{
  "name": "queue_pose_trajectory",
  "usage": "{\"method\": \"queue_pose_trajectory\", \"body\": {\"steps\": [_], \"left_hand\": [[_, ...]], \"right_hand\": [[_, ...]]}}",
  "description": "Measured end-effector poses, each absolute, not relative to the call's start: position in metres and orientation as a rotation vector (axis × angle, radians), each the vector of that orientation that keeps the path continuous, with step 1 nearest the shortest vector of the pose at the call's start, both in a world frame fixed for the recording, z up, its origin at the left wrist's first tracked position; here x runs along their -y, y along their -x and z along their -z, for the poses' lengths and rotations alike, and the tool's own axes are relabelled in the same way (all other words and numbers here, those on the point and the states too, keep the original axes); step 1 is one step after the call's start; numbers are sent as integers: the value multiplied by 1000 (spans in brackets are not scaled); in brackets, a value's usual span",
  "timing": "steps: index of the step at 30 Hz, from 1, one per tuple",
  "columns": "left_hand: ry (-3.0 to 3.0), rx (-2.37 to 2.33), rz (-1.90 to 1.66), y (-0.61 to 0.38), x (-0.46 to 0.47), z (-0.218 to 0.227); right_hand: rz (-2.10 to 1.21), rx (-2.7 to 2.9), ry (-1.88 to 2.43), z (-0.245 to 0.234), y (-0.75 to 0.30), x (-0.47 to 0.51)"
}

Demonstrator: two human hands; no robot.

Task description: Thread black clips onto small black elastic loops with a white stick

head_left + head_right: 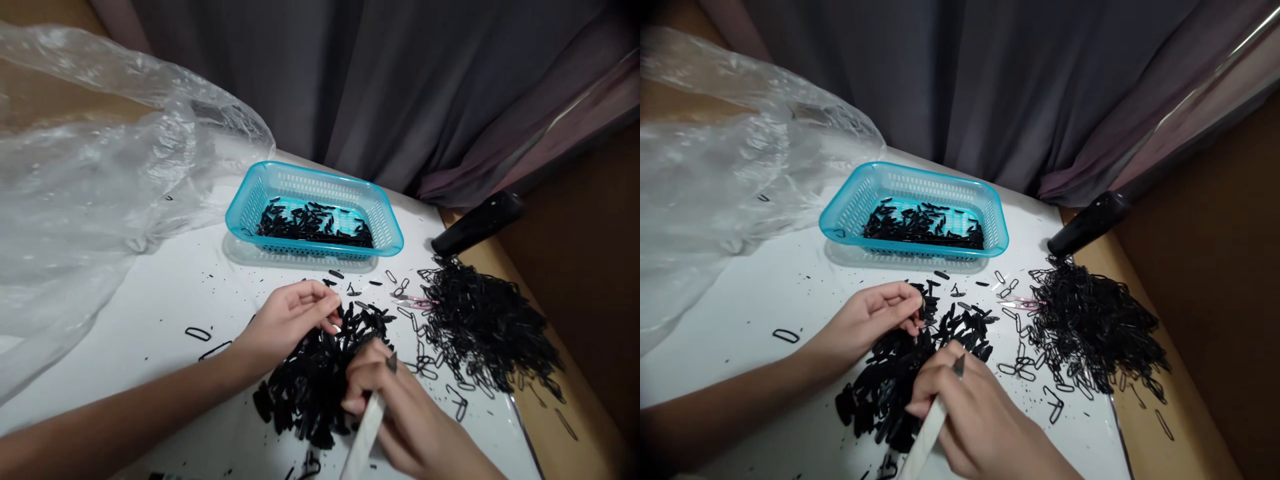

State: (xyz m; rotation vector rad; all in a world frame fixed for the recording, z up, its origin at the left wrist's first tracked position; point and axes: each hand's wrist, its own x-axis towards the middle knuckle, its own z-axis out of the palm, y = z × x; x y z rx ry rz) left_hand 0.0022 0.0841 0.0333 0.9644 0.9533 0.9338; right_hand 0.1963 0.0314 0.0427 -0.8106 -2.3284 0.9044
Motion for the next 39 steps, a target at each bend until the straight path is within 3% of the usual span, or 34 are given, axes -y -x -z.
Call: {"method": "queue_pose_trajectory", "body": {"steps": [7,19,39], "left_hand": [[-1027,-798,-855,-5,-79,-32],[-970,-788,-845,-7,-72,-26],[-1290,-990,-873,-13,-59,-24]], "right_hand": [[-1004,1834,1087,-33,-201,-33],[-958,1587,1233,-27,-194,-36],[-952,1971,1146,-34,-197,-33]]}}
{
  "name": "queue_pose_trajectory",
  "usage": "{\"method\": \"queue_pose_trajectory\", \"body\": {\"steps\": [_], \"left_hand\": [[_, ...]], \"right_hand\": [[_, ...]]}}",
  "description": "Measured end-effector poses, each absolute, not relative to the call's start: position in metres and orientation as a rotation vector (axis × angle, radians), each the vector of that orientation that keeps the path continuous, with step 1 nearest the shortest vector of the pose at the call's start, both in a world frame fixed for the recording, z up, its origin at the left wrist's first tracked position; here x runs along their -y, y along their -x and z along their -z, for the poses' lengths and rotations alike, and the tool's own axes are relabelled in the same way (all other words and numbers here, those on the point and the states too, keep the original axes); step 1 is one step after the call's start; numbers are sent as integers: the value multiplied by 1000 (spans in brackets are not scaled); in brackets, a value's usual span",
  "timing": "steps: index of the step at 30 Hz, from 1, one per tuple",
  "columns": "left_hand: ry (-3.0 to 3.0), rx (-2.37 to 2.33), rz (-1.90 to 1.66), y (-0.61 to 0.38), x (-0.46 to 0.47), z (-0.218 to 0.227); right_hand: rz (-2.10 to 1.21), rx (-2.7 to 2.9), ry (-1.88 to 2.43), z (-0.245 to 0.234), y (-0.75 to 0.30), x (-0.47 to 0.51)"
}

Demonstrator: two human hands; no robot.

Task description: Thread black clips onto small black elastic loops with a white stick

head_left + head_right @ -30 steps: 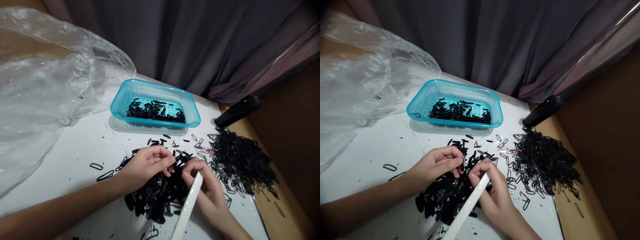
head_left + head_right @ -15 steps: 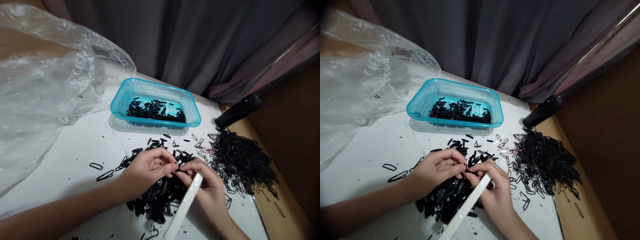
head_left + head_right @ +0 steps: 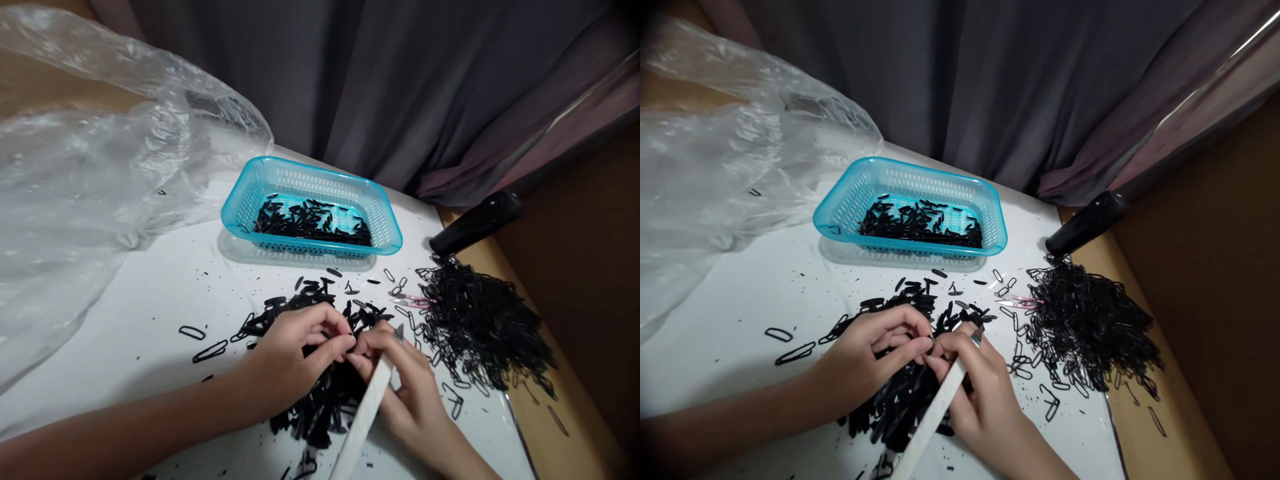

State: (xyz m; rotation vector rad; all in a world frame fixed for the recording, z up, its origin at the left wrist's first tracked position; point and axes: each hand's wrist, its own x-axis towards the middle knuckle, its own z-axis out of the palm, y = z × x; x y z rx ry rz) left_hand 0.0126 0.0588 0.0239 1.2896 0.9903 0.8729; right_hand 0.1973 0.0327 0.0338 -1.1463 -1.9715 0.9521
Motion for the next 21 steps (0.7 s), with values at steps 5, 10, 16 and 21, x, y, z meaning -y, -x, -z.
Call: {"method": "queue_pose_trajectory", "body": {"steps": [5,10,16,21], "left_hand": [[-1086,-953,-808,-15,-57,-26],[-1065,-1106,-1049,-1,-82,-27],[-1081,-979,-1029,1,-90,-30],[-1057,-889,-972,-1,-85,-32]], "right_hand": [[-932,2102,1069,-36,-198,-36],[-1070,2280,795,-34,-188,-27],[-1228,1715,1111,-32,-195,-30],[-1392,1392,1167,-31,-200,-39]]}}
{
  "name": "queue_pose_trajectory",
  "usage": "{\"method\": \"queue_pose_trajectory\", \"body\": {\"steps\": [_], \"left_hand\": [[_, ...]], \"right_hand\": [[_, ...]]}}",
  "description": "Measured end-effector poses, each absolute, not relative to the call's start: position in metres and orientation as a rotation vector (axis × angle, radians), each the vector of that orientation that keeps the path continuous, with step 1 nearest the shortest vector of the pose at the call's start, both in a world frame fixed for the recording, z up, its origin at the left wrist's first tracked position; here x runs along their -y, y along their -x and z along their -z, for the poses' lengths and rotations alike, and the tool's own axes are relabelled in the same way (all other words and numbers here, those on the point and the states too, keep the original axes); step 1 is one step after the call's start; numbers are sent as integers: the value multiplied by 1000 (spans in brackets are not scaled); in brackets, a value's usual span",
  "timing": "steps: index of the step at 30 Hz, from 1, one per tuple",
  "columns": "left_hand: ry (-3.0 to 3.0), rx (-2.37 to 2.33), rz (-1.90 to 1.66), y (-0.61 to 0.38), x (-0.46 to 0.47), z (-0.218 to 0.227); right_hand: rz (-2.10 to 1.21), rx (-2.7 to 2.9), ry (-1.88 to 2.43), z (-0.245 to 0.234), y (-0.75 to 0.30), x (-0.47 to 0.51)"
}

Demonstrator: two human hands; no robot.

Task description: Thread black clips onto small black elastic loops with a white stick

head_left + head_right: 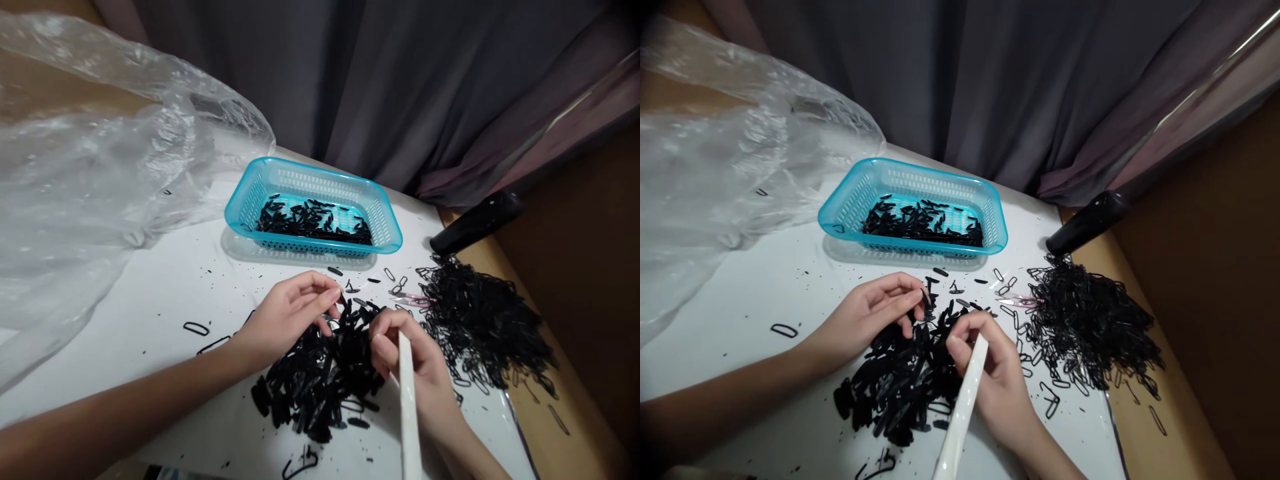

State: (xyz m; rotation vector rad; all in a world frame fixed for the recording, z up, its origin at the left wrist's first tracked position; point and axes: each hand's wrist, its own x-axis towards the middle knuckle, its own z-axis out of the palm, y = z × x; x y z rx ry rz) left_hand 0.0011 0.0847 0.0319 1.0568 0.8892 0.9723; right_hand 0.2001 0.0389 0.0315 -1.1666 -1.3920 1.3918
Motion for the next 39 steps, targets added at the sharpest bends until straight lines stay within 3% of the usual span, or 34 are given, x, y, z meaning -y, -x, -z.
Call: {"method": "queue_pose_trajectory", "body": {"steps": [19,28,34,39], "left_hand": [[-1117,-863,-849,3,-79,-29],[-1240,-1071,-851,1,-74,-30],[-1365,-950,-495,-2,-69,-35],[-1293,-878,-356,-5,-66,-35]], "right_hand": [[-1610,1109,1114,-32,-195,-41],[-1122,811,1163,-38,-200,-51],[-1604,855,1021,-45,-198,-44],[-1681,910,987,-46,-200,-45]]}}
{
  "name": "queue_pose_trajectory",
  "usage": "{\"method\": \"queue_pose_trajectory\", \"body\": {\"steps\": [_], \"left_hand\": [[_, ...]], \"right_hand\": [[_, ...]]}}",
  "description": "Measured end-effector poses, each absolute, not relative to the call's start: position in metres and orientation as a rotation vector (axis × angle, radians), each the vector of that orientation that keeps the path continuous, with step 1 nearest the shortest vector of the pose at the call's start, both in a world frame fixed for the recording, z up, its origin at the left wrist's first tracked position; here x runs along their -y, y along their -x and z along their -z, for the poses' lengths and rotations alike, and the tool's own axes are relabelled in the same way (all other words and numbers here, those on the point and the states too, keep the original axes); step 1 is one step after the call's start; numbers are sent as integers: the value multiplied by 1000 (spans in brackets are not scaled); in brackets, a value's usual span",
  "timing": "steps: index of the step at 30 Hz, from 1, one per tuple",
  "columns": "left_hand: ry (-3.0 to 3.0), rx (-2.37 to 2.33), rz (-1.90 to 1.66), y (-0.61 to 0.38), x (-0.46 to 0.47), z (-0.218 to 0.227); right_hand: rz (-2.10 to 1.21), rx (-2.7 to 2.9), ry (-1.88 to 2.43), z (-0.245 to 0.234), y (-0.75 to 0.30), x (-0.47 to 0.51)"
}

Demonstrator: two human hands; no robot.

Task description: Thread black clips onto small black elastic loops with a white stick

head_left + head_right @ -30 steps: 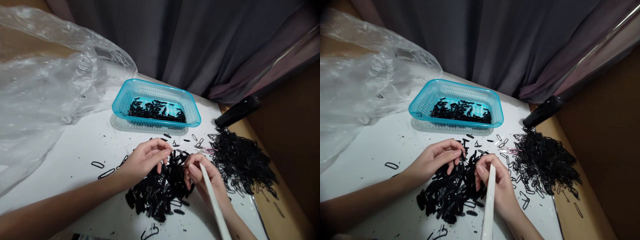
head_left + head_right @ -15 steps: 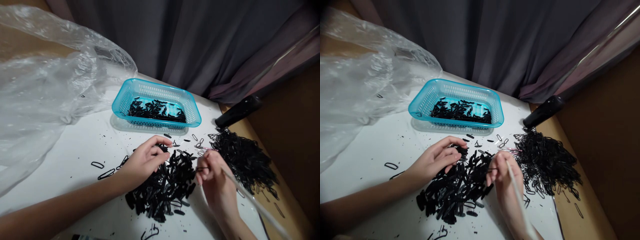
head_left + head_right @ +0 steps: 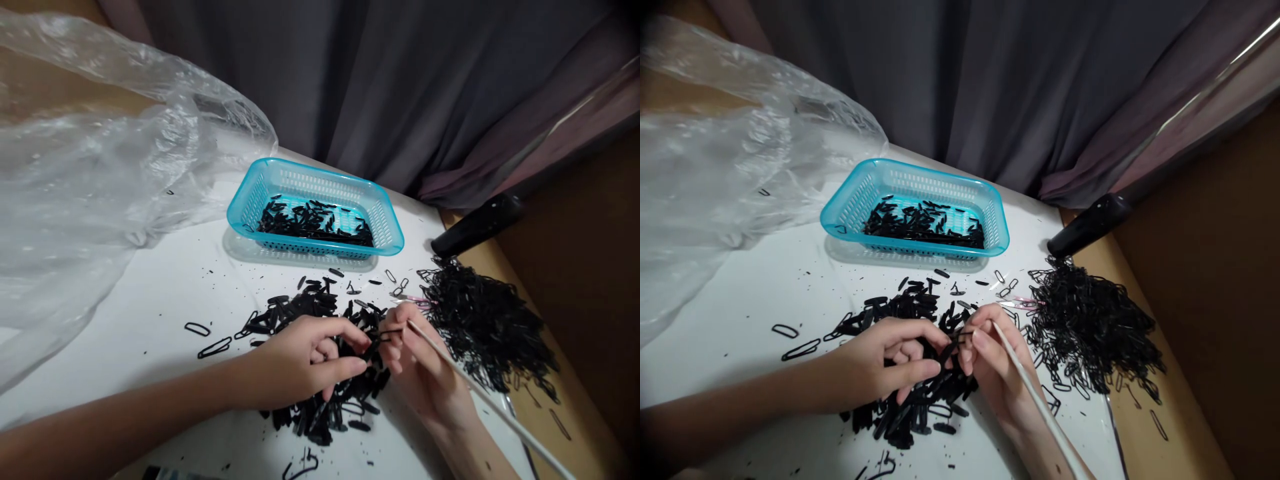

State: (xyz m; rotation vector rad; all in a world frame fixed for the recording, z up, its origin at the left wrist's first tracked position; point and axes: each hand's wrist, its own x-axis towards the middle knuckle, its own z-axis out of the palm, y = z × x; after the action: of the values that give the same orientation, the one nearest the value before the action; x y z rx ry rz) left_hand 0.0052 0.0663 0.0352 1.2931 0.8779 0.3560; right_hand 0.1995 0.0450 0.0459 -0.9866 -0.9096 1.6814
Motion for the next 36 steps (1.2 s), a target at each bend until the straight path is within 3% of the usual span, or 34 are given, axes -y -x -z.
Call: {"method": "queue_pose_trajectory", "body": {"steps": [5,18,31,36], "left_hand": [[-1135,-837,-418,-6,-67,-35],[-1308,-927,-581,-5,-67,-33],[-1382,-925,-588,-3,-67,-34],[-1390,-973,-624,-5,-67,-30]], "right_hand": [[-1575,888,1063,-41,-203,-49],[-1336,1535,1337,-45,-207,-44],[-1237,1495,1391,-44,-204,-44],[-627,1620,1297,-36,-199,-39]]}}
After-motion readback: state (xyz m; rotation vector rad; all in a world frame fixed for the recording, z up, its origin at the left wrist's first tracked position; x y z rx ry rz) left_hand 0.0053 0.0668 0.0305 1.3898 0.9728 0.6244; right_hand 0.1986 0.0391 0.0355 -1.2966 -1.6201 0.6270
